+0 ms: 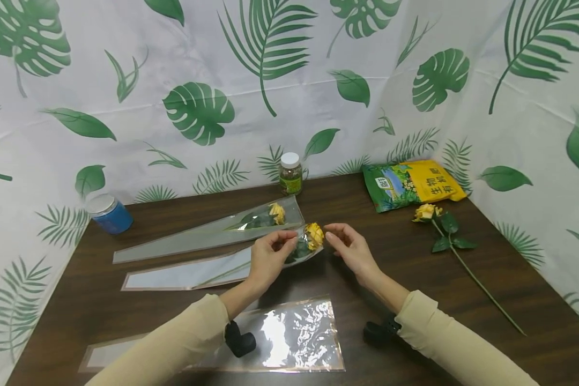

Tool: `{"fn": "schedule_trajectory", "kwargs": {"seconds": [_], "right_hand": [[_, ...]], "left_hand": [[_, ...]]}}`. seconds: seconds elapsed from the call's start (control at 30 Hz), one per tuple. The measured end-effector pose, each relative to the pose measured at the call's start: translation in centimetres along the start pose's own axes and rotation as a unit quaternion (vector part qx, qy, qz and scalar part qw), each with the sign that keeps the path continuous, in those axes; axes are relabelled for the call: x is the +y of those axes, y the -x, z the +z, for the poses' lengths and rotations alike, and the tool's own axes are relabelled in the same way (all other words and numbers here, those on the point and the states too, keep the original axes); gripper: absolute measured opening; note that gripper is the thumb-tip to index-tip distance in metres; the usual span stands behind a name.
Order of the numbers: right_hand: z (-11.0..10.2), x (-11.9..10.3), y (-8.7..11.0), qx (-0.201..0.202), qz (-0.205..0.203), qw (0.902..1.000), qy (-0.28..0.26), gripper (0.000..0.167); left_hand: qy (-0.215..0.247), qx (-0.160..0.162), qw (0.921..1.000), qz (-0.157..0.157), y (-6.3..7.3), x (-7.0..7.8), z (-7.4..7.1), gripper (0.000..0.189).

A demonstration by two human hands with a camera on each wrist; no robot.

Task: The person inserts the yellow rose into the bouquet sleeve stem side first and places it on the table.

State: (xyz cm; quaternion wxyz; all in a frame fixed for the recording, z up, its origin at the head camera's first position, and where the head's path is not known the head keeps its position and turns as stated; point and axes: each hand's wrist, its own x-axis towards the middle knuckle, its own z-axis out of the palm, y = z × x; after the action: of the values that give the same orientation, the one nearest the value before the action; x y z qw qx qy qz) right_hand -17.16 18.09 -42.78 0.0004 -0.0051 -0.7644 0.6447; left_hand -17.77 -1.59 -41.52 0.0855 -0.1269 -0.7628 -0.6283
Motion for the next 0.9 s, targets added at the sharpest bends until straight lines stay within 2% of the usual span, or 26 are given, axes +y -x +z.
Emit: {"fn": "schedule_trajectory", "kwargs": {"seconds": [0.1, 0.3, 0.4, 0.47, 0.67, 0.77, 0.9], "right_hand": [[-0.5, 0.0, 0.4, -0.018, -0.01, 0.9994, 0.027, 0.034], [-0.7, 0.1, 0.5, -0.133, 0.009, 0.9902, 0.039, 0.043], [-0.6, 0.1, 0.5, -0.18, 0.024, 0.982, 0.05, 0.047], [-0.5, 0.0, 0.3, -0.204, 0.03, 0.9771, 0.053, 0.049], [0.2, -0.1, -0.4, -0.25, 0.029, 0.9639, 0.086, 0.048], [0.5, -0.1, -0.6, -0.25, 0.021, 0.9628, 0.1, 0.044], [0.7, -0.1, -0.5, -0.226, 0.004, 0.9689, 0.1, 0.041]], "left_hand": [[-0.004, -0.001, 1.0, 0.002, 0.0, 0.7, -0.2, 0.011], [-0.011, -0.005, 0.9999, -0.002, 0.8, 3.4, -0.7, 0.011], [-0.015, -0.008, 0.9999, -0.004, 0.9, 3.4, -0.6, 0.011], [-0.018, -0.005, 0.9998, -0.002, 0.7, 2.9, -0.6, 0.011], [-0.021, 0.004, 0.9998, -0.002, 0.1, -0.3, -0.3, 0.011], [-0.034, -0.003, 0.9994, 0.011, 0.0, -0.9, -0.4, 0.012], [-0.096, -0.025, 0.9947, 0.027, -0.1, -1.1, -1.7, 0.018]]}}
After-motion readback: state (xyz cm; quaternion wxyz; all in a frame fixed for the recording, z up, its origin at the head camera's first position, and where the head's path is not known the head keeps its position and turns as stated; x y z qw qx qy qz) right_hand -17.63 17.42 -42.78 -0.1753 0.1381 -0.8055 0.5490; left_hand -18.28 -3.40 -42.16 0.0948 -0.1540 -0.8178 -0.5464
